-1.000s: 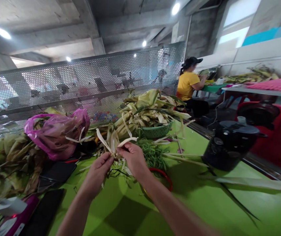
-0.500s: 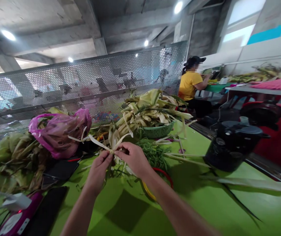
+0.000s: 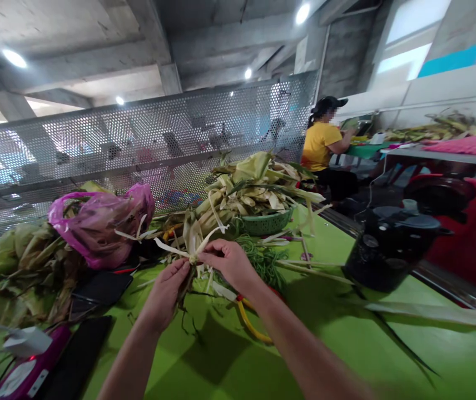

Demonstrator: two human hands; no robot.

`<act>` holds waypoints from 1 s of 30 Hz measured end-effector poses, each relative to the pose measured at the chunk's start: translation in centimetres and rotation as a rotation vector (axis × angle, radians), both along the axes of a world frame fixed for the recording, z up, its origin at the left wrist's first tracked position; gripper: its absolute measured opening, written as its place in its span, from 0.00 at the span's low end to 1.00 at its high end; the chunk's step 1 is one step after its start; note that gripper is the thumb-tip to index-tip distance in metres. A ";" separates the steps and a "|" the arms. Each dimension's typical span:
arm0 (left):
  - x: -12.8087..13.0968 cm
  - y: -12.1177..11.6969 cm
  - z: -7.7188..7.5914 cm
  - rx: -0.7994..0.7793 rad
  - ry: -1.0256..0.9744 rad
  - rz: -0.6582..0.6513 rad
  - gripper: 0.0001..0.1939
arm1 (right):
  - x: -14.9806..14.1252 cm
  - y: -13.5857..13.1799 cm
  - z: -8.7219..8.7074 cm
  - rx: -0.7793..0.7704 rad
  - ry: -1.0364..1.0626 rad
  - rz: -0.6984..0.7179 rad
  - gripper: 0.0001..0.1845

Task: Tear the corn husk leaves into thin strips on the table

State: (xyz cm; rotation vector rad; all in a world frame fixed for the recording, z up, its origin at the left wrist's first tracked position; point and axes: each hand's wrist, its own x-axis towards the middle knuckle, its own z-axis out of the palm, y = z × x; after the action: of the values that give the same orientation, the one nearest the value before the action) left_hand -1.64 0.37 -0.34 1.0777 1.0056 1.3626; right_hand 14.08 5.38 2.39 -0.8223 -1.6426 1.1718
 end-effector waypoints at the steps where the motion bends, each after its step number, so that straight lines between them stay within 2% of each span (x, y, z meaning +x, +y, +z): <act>1: 0.0 0.1 0.0 0.021 0.012 0.006 0.15 | -0.1 -0.1 0.0 -0.004 -0.006 -0.020 0.10; 5: 0.0 0.3 0.3 0.099 0.067 0.050 0.15 | -0.5 -0.2 -0.3 0.014 -0.036 -0.075 0.10; 8: -0.1 0.5 0.3 0.096 0.071 0.107 0.15 | -0.8 -0.5 -0.4 0.060 -0.059 -0.088 0.10; 13: -0.2 0.8 0.0 -0.032 -0.142 0.247 0.15 | -1.0 -1.8 -0.1 0.318 -0.090 -0.385 0.08; 15: -0.2 0.7 0.0 -0.053 -0.248 0.269 0.17 | -1.4 -2.3 -0.3 0.375 -0.141 -0.370 0.05; 18: 0.0 0.7 0.0 -0.066 -0.349 0.270 0.18 | -2.3 -2.6 -0.9 0.350 -0.236 -0.284 0.05; 21: 0.2 0.7 0.0 -0.070 -0.370 0.244 0.17 | -3.1 -2.5 -1.4 0.288 -0.241 -0.274 0.03; 24: 0.6 0.6 0.0 -0.059 -0.407 0.232 0.15 | -3.6 -2.5 -1.7 0.159 -0.124 -0.225 0.06; 30: 1.2 0.4 0.3 -0.065 -0.553 0.304 0.17 | -4.8 -2.5 -2.5 -0.449 0.415 0.166 0.13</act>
State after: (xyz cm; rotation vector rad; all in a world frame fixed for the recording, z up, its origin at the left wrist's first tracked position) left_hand -0.40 0.74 -0.02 0.4592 0.8063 1.7343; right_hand 9.27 2.88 -0.13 -0.6593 -1.1372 1.7368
